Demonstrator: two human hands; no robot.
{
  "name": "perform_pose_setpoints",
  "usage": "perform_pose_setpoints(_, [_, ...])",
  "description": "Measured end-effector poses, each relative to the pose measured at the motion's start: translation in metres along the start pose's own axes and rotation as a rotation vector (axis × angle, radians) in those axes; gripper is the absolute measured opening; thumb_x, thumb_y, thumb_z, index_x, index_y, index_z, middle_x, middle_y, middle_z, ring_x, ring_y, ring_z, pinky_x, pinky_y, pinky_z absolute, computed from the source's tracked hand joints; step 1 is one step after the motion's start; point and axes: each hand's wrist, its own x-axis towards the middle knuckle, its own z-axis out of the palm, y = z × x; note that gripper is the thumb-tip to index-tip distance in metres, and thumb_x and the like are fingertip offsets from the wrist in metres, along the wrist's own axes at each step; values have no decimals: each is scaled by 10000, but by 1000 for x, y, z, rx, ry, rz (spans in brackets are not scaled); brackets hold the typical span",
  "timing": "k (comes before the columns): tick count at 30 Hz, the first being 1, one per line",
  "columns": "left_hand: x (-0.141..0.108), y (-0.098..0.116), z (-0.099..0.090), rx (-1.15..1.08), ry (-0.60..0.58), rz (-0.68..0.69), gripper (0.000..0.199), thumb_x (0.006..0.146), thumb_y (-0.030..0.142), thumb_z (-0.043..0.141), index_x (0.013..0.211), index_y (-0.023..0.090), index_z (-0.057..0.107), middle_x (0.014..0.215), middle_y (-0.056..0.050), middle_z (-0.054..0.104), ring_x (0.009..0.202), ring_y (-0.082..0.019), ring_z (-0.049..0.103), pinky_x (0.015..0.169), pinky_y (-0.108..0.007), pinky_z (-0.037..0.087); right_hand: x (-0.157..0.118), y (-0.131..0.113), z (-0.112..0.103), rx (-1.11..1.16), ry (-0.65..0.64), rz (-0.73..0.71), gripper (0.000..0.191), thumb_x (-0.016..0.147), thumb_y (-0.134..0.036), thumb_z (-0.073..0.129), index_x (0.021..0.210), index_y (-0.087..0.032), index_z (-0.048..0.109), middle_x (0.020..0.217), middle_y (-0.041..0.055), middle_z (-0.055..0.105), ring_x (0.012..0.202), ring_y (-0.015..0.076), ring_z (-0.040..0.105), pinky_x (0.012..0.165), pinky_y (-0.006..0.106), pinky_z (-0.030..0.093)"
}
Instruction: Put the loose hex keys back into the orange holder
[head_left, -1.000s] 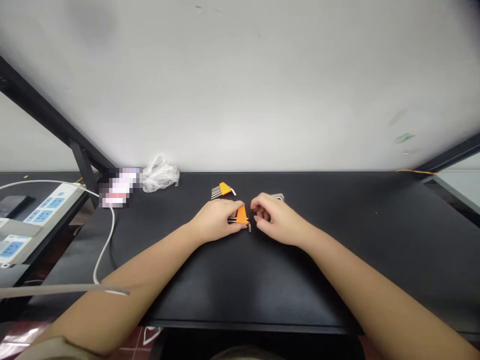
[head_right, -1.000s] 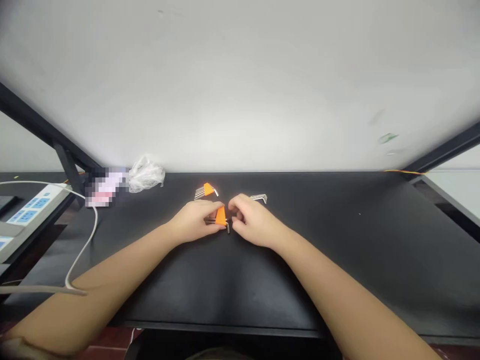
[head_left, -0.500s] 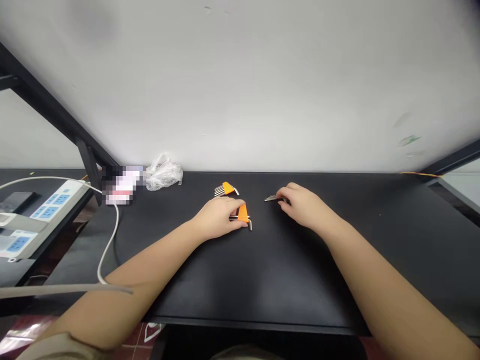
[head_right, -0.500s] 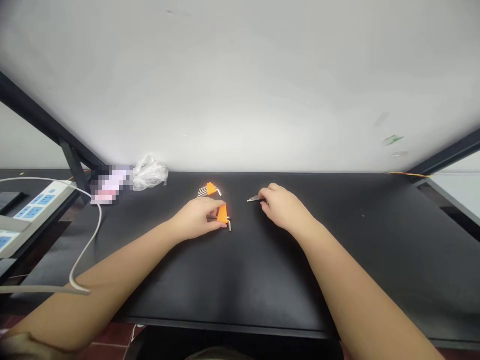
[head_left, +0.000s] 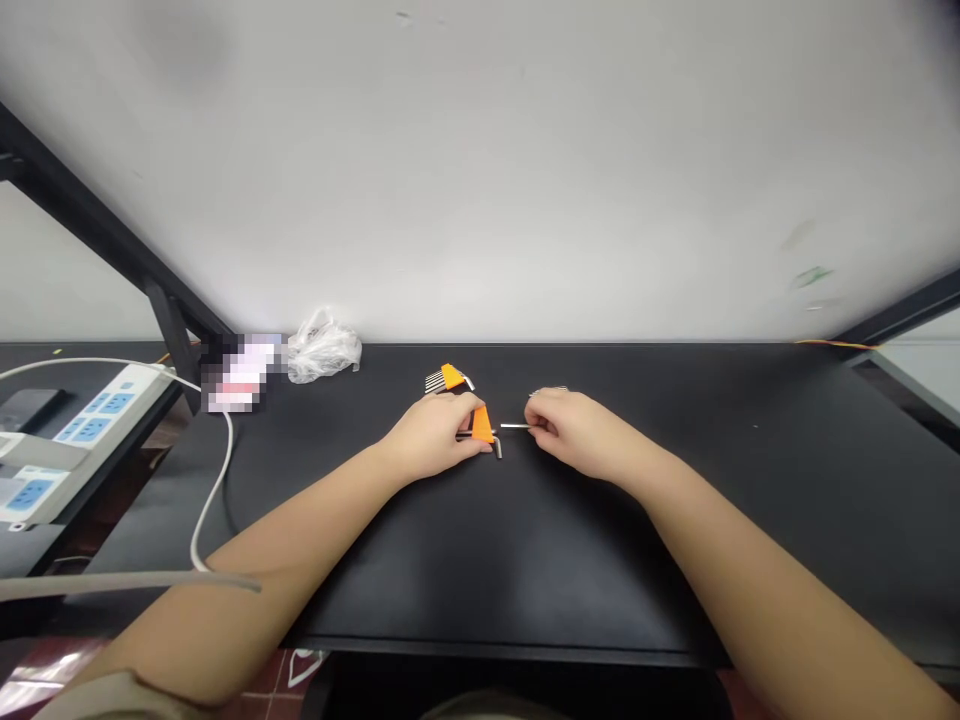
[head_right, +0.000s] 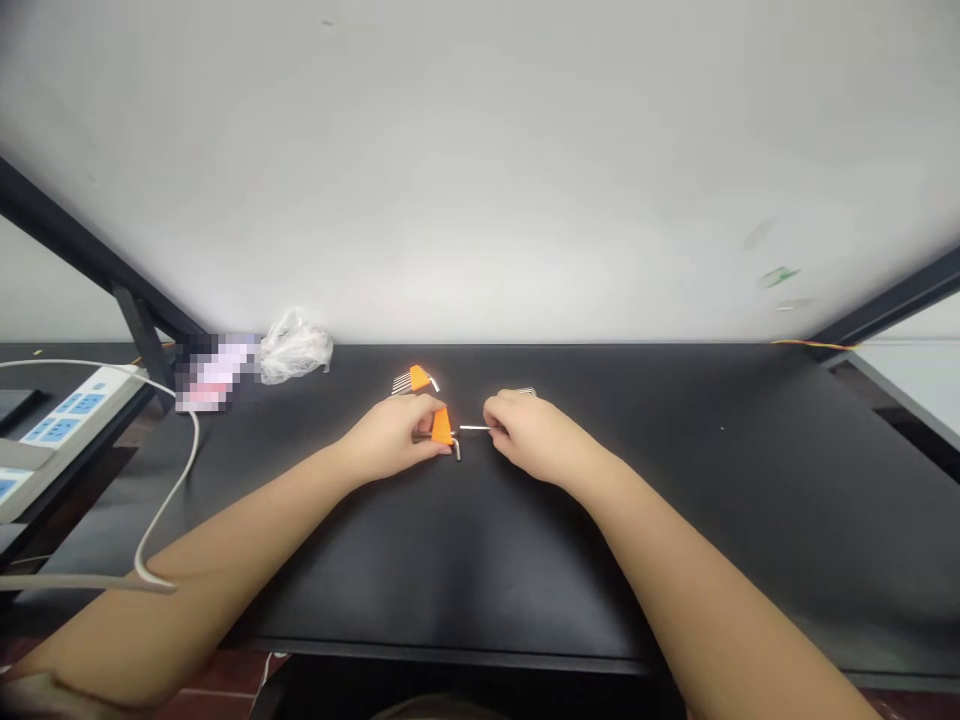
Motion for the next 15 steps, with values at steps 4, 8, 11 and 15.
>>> perform_pose_setpoints(4, [0,-1,1,2,-4,12,376,829,445,759,1092,226,604,841,-4,618,826,-200,596,697,-289,434,3,-3,5,26,42,-63,119,917,-127,519,839,-213,544,855,17,584,734,153,523,694,279,401])
perform_pose_setpoints(8, [1,-2,2,-3,-5,4,404,830,452,756,1129,228,602,855,-11,621,834,-206,603,698,-290,436,4,-4,9,3,60,-88,132,962,-150,495,888,-212,585,910,33,602,747,155,543,710,291,406])
perform_pose_setpoints(11, [1,-2,2,-7,-4,10,420,830,451,757,1152,231,603,863,-13,622,840,-206,603,702,-291,443,2,-6,11,-57,84,-85,159,993,-172,471,933,-215,611,938,43,603,742,157,537,705,296,403])
perform_pose_setpoints(15, [0,-2,1,-5,-2,12,412,830,450,758,1147,233,610,843,-8,615,833,-204,592,704,-293,446,0,-12,8,-146,88,-87,198,1000,-150,446,933,-212,622,961,52,592,687,146,488,665,292,380])
